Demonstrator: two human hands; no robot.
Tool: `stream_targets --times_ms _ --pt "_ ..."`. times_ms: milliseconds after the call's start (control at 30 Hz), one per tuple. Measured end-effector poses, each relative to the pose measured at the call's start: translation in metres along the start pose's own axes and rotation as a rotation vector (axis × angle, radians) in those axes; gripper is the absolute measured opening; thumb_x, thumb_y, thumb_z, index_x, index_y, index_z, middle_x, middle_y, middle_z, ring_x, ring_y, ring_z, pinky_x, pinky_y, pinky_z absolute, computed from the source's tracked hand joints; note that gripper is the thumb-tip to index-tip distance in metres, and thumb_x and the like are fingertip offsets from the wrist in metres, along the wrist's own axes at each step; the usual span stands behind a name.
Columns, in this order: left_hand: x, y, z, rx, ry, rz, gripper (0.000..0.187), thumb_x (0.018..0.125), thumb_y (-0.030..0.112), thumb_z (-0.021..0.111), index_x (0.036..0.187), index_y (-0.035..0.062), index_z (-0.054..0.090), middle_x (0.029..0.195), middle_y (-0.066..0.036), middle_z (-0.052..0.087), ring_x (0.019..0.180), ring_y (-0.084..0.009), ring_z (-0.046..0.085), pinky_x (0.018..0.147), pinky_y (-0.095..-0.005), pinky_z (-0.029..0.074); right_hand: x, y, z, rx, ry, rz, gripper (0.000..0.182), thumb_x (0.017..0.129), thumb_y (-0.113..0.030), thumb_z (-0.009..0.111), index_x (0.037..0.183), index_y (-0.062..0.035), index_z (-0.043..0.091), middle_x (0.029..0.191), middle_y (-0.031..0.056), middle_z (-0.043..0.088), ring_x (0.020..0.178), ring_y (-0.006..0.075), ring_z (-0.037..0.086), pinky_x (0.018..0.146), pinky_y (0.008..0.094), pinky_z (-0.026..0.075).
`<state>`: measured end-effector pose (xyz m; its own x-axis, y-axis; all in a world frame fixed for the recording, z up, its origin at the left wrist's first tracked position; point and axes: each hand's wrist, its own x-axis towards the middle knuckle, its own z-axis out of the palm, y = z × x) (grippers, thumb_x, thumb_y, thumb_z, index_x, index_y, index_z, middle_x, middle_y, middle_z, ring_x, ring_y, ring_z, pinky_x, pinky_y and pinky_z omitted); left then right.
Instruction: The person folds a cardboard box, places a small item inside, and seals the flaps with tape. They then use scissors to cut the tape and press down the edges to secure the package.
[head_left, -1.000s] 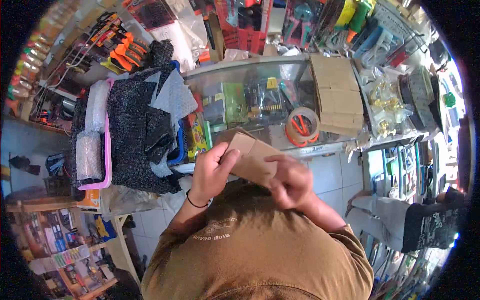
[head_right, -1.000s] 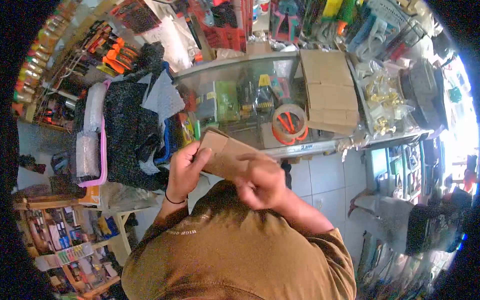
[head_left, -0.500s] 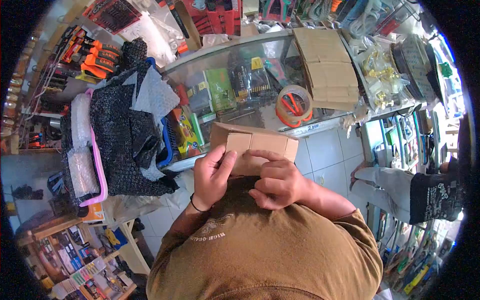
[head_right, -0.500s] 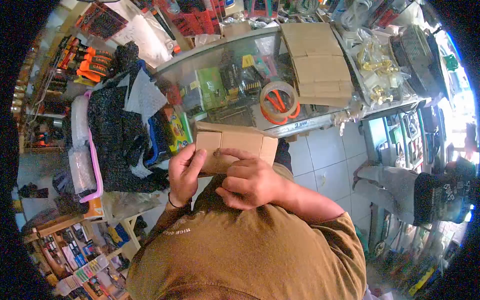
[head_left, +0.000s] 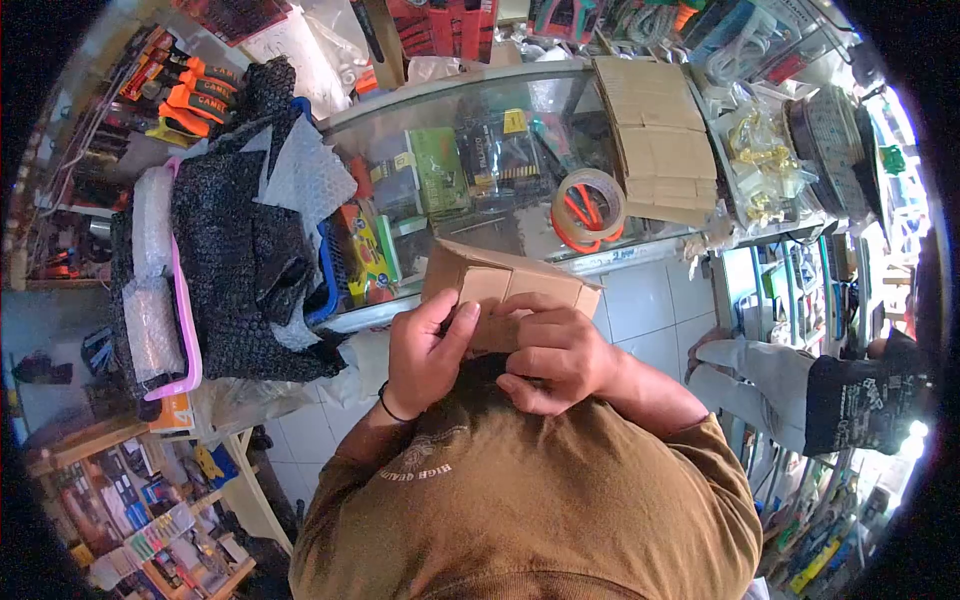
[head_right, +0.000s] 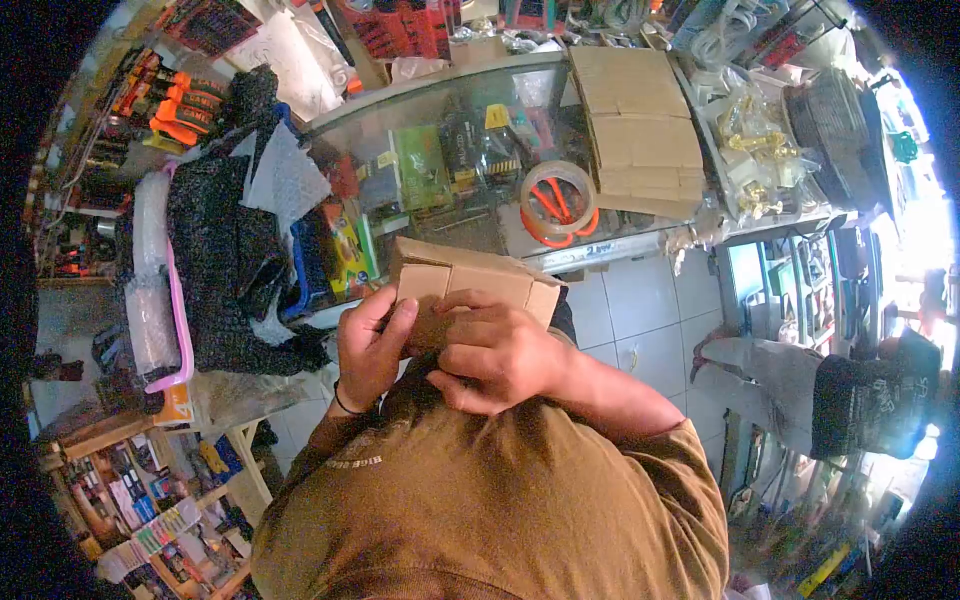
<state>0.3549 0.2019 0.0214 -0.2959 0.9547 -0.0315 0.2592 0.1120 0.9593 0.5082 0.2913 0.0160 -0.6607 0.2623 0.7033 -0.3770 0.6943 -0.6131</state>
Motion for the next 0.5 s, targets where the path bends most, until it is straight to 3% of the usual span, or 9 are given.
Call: stream_targets --times_ms 67,233,433,500 --pt "0.001 0.001 0.001 -0.055 -0.021 -0.066 0.029 0.089 0.020 0.054 0.070 0.0007 0.047 0.052 -0.006 0.045 0.050 -0.0071 0.042 0.045 -0.0269 0.035 0.001 0.000 -0.002 -0.006 -0.005 0.006 0.012 0.068 -0.005 0.064 0.063 -0.0044 0.054 0.051 0.0024 0.040 0.043 0.0202 0.044 0.074 0.0435 0.049" --pt "0.001 -0.001 0.007 -0.015 -0.061 0.021 0.026 0.089 0.018 0.053 0.071 0.0003 0.047 0.052 -0.004 0.046 0.050 -0.0063 0.043 0.046 -0.0263 0.036 0.003 -0.002 -0.007 -0.011 -0.027 0.035 0.020 0.069 -0.009 0.067 0.059 -0.0072 0.049 0.055 0.0061 0.044 0.052 0.0255 0.050 0.061 0.0381 0.045" --pt "0.002 -0.013 0.003 -0.100 -0.058 -0.022 0.022 0.089 0.017 0.054 0.076 -0.0005 0.051 0.053 -0.003 0.047 0.050 -0.0060 0.041 0.046 -0.0263 0.036 -0.004 0.005 -0.001 0.026 -0.015 -0.044 0.011 0.067 -0.006 0.064 0.063 -0.0045 0.054 0.051 0.0034 0.039 0.043 0.0232 0.042 0.049 0.0356 0.039" --pt "0.002 -0.012 -0.002 -0.091 -0.060 -0.037 0.019 0.089 0.016 0.054 0.080 -0.0008 0.054 0.054 -0.002 0.048 0.051 -0.0054 0.042 0.046 -0.0255 0.036 -0.009 0.005 -0.001 0.017 0.129 -0.026 0.010 0.066 -0.006 0.066 0.068 -0.0050 0.056 0.055 0.0038 0.041 0.047 0.0237 0.043 0.049 0.0345 0.037"
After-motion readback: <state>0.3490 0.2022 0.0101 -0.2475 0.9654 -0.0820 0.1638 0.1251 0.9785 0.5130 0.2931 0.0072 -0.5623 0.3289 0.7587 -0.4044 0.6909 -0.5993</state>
